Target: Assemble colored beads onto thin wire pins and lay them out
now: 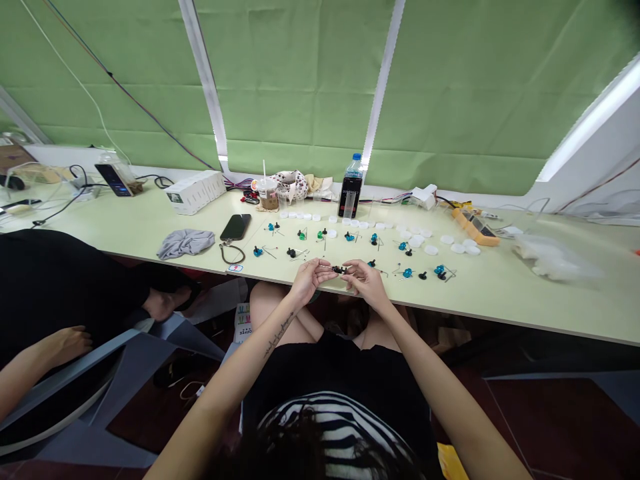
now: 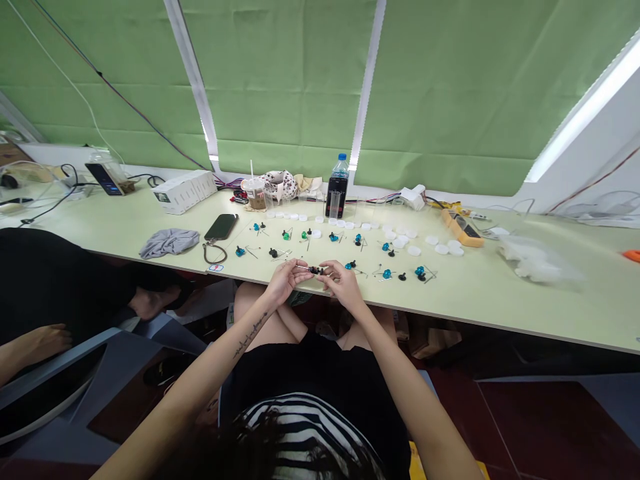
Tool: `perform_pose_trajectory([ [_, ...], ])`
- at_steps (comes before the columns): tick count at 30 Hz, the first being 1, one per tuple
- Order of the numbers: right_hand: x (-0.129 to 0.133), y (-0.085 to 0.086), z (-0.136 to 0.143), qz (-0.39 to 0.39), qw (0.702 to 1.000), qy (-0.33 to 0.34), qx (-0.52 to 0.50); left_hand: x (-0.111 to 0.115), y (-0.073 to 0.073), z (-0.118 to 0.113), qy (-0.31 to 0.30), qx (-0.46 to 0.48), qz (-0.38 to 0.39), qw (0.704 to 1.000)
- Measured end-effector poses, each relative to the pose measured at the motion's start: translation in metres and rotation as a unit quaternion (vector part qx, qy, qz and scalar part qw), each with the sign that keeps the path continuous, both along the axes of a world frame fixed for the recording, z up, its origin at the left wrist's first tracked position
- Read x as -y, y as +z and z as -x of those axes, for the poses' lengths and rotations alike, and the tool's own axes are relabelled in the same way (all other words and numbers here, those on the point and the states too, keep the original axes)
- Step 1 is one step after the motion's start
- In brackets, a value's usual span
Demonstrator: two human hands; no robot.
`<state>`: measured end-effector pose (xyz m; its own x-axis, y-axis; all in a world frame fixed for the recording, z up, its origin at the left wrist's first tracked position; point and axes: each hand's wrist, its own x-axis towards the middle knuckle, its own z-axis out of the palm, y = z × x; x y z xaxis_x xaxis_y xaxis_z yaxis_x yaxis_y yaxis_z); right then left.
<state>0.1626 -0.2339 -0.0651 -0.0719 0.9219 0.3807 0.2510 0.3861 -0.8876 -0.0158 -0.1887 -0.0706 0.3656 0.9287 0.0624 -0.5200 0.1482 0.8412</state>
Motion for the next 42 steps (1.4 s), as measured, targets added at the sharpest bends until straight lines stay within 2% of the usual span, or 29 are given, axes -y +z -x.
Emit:
perform_pose_trajectory([
  [20, -0.0025, -0.0037, -0.0002, 0.009, 1.0, -0.005, 0.005, -0.0001, -0.001, 0.0002, -0.005, 0.001, -0.009, 1.0],
  [42, -0.0011, 0.0, 0.0004, 0.015, 1.0, 0.004, 0.005, -0.0006, -0.0025, 0.0005, -0.005, -0.003, -0.016, 1.0],
])
